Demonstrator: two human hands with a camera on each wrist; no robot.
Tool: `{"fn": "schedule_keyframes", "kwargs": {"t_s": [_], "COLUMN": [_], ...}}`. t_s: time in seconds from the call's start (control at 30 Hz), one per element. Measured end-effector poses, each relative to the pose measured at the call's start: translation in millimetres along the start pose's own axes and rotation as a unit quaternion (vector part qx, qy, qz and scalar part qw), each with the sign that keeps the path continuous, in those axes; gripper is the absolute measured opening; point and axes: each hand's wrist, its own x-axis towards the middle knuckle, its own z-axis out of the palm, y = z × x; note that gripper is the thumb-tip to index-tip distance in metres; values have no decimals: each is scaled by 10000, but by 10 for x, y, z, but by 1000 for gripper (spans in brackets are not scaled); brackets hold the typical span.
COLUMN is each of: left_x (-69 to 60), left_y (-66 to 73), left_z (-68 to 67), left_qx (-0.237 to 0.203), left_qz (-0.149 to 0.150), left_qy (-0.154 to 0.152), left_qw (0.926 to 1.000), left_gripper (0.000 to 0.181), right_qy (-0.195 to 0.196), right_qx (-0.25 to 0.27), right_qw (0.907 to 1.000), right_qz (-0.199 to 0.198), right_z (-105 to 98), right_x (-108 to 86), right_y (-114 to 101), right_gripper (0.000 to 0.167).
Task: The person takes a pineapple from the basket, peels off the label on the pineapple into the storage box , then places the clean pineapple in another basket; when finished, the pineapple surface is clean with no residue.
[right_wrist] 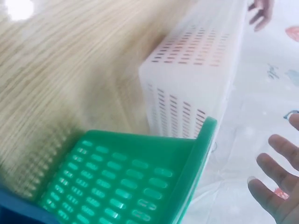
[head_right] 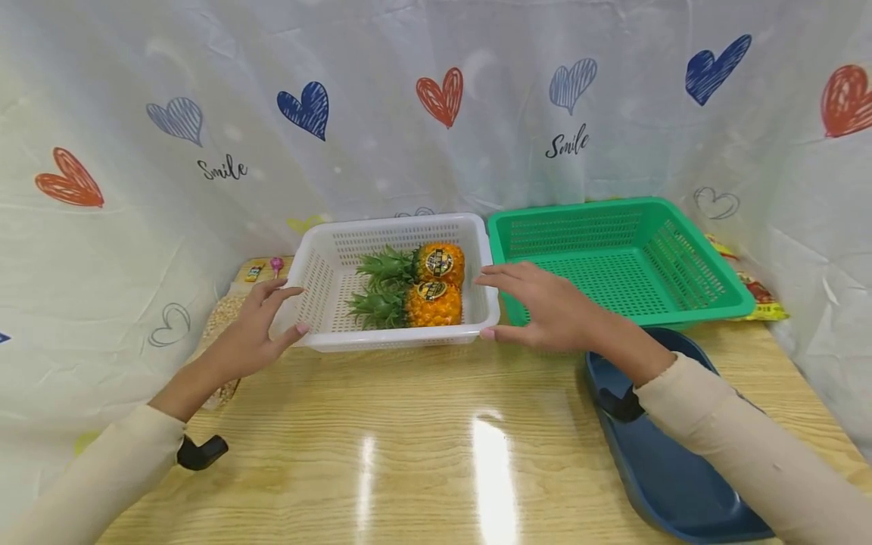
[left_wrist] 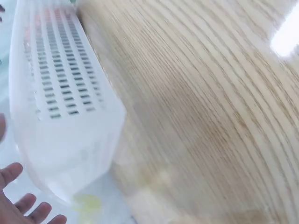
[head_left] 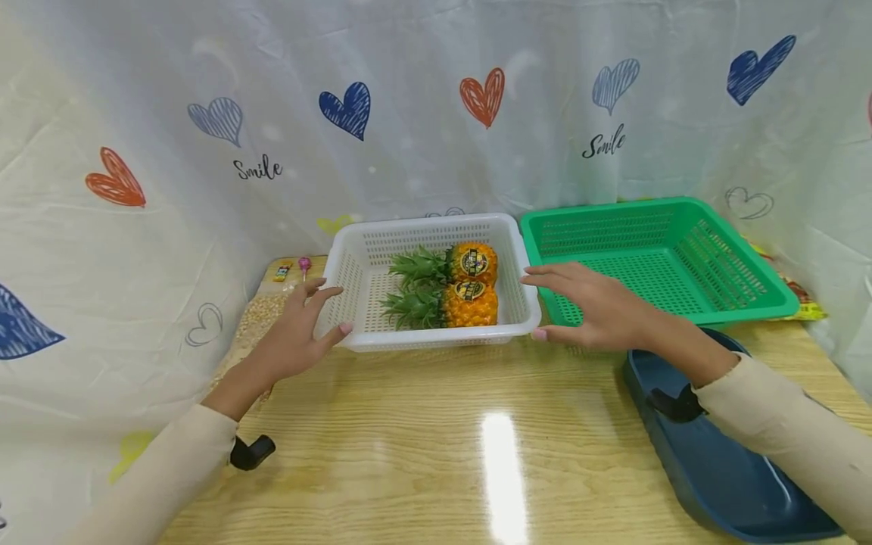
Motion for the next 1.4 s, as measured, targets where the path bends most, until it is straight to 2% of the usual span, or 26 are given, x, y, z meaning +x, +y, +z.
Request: {"fn": "schedule_keyframes", "kwargs": {"t_s": [0.17, 0.27, 0.57, 0.7, 0.97, 1.17, 1.4], "left_x": [27, 41, 59, 31, 28, 48, 62], "left_y": [-158, -225, -358, -396, -393, -363, -331], "left_z": [23, 56, 155, 161, 209, 231, 251], "left_qx": [-415, -686, -1572, -1790, -2116, -2206, -2348], "left_qz": [-510, -650, -426, -419, -498, -539, -612], "left_qy": [-121, -297, -481, -487, -538, -520, -492], "left_qw": [9978, 9951, 9855, 9818, 9746, 9725, 9689], "left_gripper": [71, 76, 78, 78, 80, 82, 82], "right_qy": [-44, -1, -109, -182, -554, -709, -1070], "right_qx": [247, 383, 731, 845, 1126, 1312, 1164], "right_qw": [9996, 9991, 9966, 9951, 9907, 9869, 9839], "right_qz": [142, 167, 359, 482, 529, 613, 837], "right_z": [-21, -33, -116, -136, -96, -42, -5], "right_x": [93, 165, 431, 587, 852, 1056, 1293], "right_y": [24, 41, 34, 16, 36, 103, 180], "right_gripper": [71, 69, 69, 69, 65, 63, 63]}}
